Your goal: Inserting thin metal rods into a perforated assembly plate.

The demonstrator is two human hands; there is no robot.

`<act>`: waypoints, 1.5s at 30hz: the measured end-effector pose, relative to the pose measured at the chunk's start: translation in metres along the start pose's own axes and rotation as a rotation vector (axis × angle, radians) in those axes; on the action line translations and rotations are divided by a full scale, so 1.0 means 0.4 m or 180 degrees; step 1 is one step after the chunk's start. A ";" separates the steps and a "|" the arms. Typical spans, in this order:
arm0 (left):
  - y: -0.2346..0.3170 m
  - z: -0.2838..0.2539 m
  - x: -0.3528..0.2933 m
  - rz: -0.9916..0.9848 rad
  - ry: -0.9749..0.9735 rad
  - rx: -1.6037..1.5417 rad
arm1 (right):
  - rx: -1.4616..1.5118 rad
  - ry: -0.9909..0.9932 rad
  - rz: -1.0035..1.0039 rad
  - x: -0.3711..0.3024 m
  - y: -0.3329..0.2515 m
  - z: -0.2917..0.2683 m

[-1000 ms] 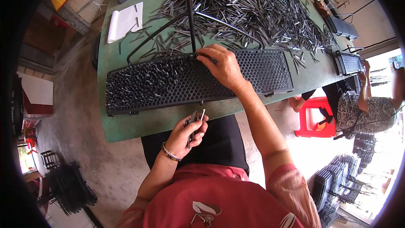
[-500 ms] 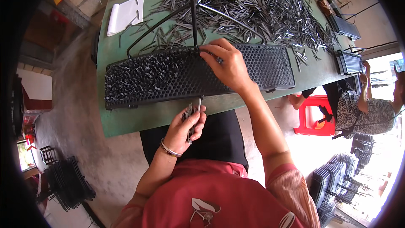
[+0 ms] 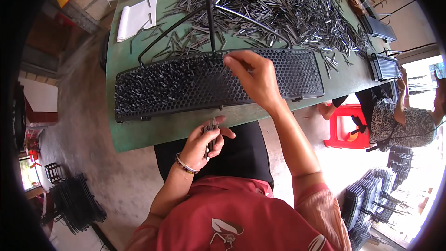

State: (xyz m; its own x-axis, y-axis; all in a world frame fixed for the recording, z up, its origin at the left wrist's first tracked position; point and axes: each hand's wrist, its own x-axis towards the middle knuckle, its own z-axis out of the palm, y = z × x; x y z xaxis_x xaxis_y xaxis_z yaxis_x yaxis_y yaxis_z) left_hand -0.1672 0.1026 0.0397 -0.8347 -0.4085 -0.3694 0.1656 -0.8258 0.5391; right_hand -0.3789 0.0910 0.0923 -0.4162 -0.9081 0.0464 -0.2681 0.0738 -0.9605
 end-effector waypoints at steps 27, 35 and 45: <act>-0.003 -0.017 -0.014 0.0007 0.0341 0.0033 | -0.1684 0.0504 -0.1792 0.047 0.050 0.058; 0.013 -0.002 -0.010 0.0702 0.0582 0.0193 | -0.0550 -0.1326 -0.0472 -0.135 0.001 0.052; 0.000 0.030 -0.017 0.0833 0.0663 0.0311 | 0.0317 -0.1007 0.0382 -0.177 0.055 0.076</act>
State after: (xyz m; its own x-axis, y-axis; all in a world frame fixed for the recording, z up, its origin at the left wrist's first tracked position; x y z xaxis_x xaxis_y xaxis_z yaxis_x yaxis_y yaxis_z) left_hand -0.1679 0.1101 0.0512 -0.6438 -0.6805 -0.3500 0.3005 -0.6455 0.7022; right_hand -0.3289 0.1444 0.0593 -0.1456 -0.9793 -0.1406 -0.1411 0.1612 -0.9768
